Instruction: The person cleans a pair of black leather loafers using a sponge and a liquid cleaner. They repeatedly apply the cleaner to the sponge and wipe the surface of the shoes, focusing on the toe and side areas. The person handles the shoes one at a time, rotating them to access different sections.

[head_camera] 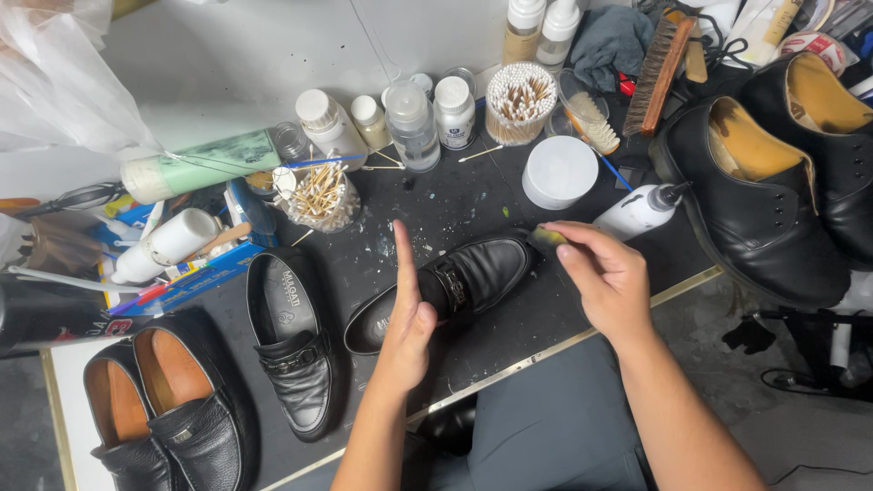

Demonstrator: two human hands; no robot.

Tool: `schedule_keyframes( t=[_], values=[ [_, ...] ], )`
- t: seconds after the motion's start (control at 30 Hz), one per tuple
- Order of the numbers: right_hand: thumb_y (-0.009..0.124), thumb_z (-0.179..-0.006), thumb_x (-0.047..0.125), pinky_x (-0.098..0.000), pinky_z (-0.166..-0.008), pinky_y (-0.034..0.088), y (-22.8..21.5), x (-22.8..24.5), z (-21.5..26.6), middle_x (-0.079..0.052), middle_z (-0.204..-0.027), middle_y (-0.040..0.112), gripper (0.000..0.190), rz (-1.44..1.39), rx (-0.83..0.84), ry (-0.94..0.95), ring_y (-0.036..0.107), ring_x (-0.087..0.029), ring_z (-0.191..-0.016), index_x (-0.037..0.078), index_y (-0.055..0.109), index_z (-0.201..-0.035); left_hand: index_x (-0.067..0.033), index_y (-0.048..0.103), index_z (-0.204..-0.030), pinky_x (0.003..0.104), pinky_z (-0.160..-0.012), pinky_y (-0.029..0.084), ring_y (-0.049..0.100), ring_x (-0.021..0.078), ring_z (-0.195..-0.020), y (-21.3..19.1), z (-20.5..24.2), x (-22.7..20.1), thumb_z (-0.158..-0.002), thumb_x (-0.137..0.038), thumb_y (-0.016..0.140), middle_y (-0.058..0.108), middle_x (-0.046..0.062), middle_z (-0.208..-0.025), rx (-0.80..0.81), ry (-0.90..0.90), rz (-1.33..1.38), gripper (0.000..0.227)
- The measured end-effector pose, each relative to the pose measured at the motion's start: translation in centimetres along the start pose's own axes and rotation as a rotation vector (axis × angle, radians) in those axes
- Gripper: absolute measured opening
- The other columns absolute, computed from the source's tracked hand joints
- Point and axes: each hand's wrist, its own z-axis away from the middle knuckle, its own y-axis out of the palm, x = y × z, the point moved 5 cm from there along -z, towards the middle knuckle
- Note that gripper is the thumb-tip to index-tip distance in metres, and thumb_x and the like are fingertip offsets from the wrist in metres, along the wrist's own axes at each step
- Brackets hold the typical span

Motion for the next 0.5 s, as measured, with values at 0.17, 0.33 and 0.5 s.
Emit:
schedule_keyframes(
  t=[0.17, 0.33, 0.5],
  values=[
    [0.059, -0.102, -0.003, -0.0279, -0.106, 0.051, 0.4, 0.7, 1.1, -0.015, -0.128, 0.071, 0.025, -0.112, -0.058, -0.089, 0.068, -0.017, -0.118, -0.007, 0.066, -0.126, -0.0112, -0.011, -0.165, 0.042, -0.121, 0.019, 0.015, 0.0326, -0.158, -0.6, 0.2, 0.3, -0.089, -0.088, 0.037, 0.010, 0.026, -0.172, -0.045, -0.129, 0.113, 0.118],
    [0.059, -0.105, -0.004, -0.0314, -0.116, 0.050, 0.4, 1.0, 2.3, -0.017, -0.138, 0.064, 0.024, -0.295, -0.194, -0.265, 0.065, -0.021, -0.125, -0.006, 0.064, -0.129, -0.0248, -0.020, -0.162, 0.039, -0.099, 0.053, 0.052, 0.0317, -0.141, -0.2, 0.1, 0.2, -0.081, -0.089, 0.042, 0.037, 0.026, -0.161, -0.028, -0.263, 0.411, 0.120],
    [0.063, -0.098, -0.006, -0.0337, -0.108, 0.055, 1.6, 2.2, 2.7, -0.022, -0.136, 0.061, 0.024, -0.079, -0.122, -0.291, 0.065, -0.025, -0.124, -0.010, 0.064, -0.122, -0.0203, -0.012, -0.165, 0.035, -0.081, 0.059, 0.058, 0.0281, -0.132, 0.1, 0.0, 0.5, -0.085, -0.084, 0.036, 0.036, 0.021, -0.161, -0.126, -0.330, 0.598, 0.113]
  ],
)
